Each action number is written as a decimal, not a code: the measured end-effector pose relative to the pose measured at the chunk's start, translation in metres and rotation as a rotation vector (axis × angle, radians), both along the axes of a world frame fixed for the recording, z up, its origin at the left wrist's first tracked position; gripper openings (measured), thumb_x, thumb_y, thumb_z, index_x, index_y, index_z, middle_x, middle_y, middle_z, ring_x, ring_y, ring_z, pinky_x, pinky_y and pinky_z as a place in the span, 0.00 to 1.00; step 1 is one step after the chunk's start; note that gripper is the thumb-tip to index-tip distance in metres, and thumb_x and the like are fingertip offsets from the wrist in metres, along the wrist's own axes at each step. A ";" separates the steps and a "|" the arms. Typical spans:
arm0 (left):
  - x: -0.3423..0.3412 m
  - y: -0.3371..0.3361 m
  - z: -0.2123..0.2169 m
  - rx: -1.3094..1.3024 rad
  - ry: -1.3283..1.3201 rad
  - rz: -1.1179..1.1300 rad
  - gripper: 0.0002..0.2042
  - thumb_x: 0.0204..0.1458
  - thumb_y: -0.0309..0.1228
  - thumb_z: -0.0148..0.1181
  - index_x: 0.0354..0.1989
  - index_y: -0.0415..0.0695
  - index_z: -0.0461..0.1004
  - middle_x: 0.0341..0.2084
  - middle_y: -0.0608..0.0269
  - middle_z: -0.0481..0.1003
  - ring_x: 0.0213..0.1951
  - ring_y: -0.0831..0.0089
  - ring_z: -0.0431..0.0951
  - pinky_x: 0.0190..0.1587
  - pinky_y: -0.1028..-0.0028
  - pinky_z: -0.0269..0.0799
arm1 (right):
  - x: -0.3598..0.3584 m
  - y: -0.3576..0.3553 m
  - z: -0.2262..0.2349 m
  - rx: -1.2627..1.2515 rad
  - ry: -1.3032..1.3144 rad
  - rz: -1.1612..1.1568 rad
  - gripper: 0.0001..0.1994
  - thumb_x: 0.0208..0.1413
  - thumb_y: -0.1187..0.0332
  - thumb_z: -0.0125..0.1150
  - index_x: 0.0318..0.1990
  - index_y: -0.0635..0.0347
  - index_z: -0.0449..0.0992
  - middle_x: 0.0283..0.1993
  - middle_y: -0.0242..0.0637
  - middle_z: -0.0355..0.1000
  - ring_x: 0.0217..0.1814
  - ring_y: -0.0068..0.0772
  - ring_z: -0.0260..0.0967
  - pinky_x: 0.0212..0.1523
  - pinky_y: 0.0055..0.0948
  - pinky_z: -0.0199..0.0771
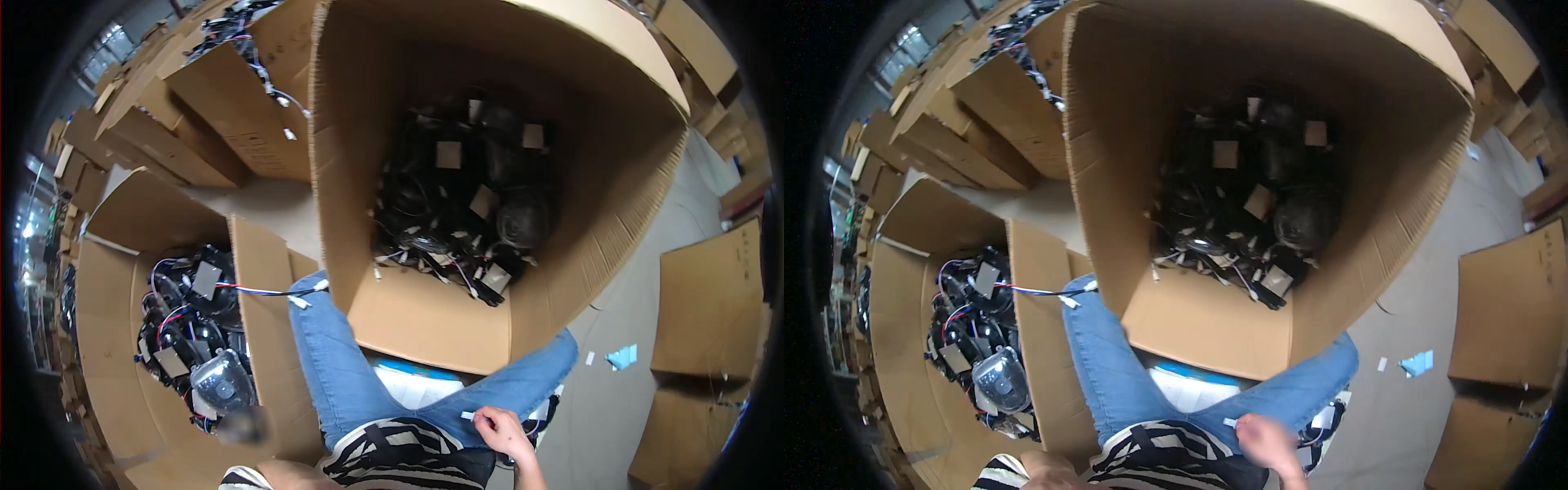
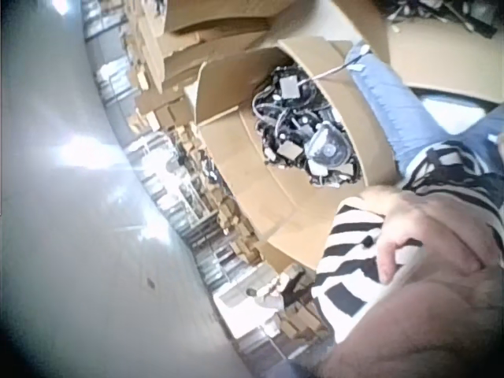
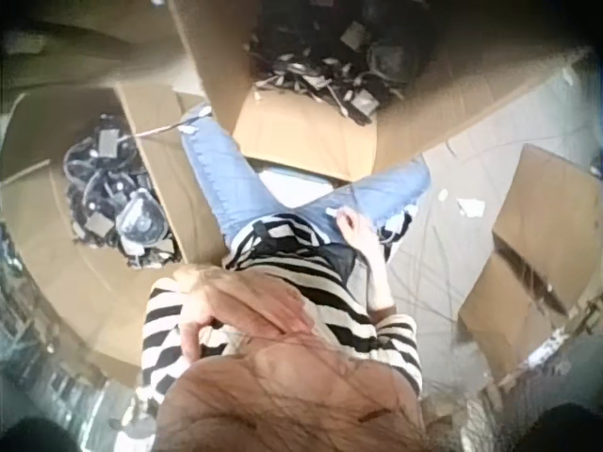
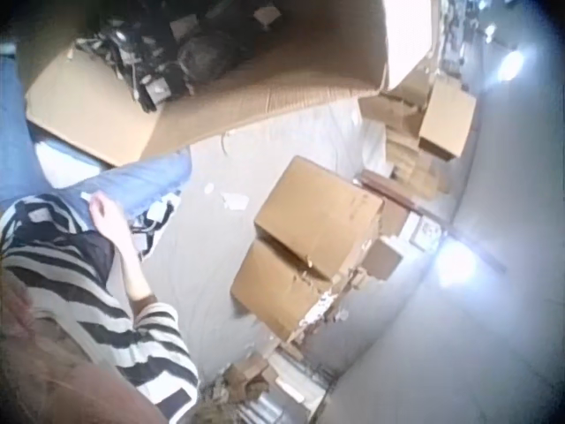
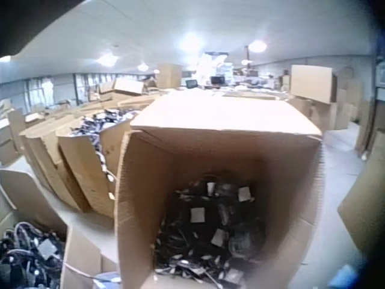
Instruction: The person sits on the floor in a warehouse and sorts small electronic components with wires from a large cardboard box. They pick up each item, briefly inspect it, and place it into a second box to their left.
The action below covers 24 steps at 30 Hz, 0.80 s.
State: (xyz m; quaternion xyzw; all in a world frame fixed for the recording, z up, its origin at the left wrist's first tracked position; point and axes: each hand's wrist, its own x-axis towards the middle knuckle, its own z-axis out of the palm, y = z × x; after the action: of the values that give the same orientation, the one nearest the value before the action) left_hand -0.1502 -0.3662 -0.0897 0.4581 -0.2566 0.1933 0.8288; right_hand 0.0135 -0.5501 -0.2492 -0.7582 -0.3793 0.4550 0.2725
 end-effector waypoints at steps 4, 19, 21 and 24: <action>0.008 0.007 -0.010 -0.032 -0.031 -0.040 0.35 0.41 0.54 0.52 0.42 0.27 0.64 0.42 0.35 0.64 0.41 0.43 0.67 0.40 0.54 0.64 | -0.004 0.002 0.001 -0.003 0.007 -0.007 0.05 0.45 0.70 0.51 0.26 0.62 0.70 0.23 0.43 0.68 0.22 0.42 0.66 0.23 0.31 0.64; 0.033 0.031 -0.034 -0.109 0.010 -0.103 0.31 0.41 0.52 0.54 0.38 0.30 0.67 0.39 0.40 0.66 0.37 0.50 0.70 0.37 0.59 0.65 | -0.007 0.009 0.000 -0.009 0.019 -0.113 0.04 0.45 0.72 0.52 0.26 0.62 0.71 0.24 0.43 0.69 0.24 0.42 0.68 0.25 0.31 0.66; 0.038 0.034 -0.038 -0.121 0.022 -0.112 0.30 0.41 0.52 0.54 0.38 0.31 0.67 0.39 0.40 0.66 0.36 0.50 0.70 0.37 0.60 0.65 | -0.006 0.011 0.000 -0.014 0.017 -0.125 0.04 0.45 0.72 0.52 0.26 0.62 0.71 0.25 0.43 0.69 0.24 0.42 0.68 0.25 0.32 0.66; 0.046 0.038 -0.043 -0.134 0.040 -0.130 0.30 0.41 0.52 0.54 0.37 0.31 0.67 0.39 0.41 0.66 0.36 0.51 0.70 0.36 0.61 0.66 | -0.005 0.009 -0.003 0.009 0.005 -0.124 0.04 0.44 0.75 0.50 0.27 0.65 0.70 0.24 0.40 0.69 0.21 0.33 0.67 0.21 0.25 0.64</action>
State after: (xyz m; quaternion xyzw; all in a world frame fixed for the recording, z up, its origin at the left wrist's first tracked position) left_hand -0.1046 -0.3282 -0.1322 0.3877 -0.2557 0.1469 0.8734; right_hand 0.0084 -0.5410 -0.2524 -0.7778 -0.3331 0.4374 0.3046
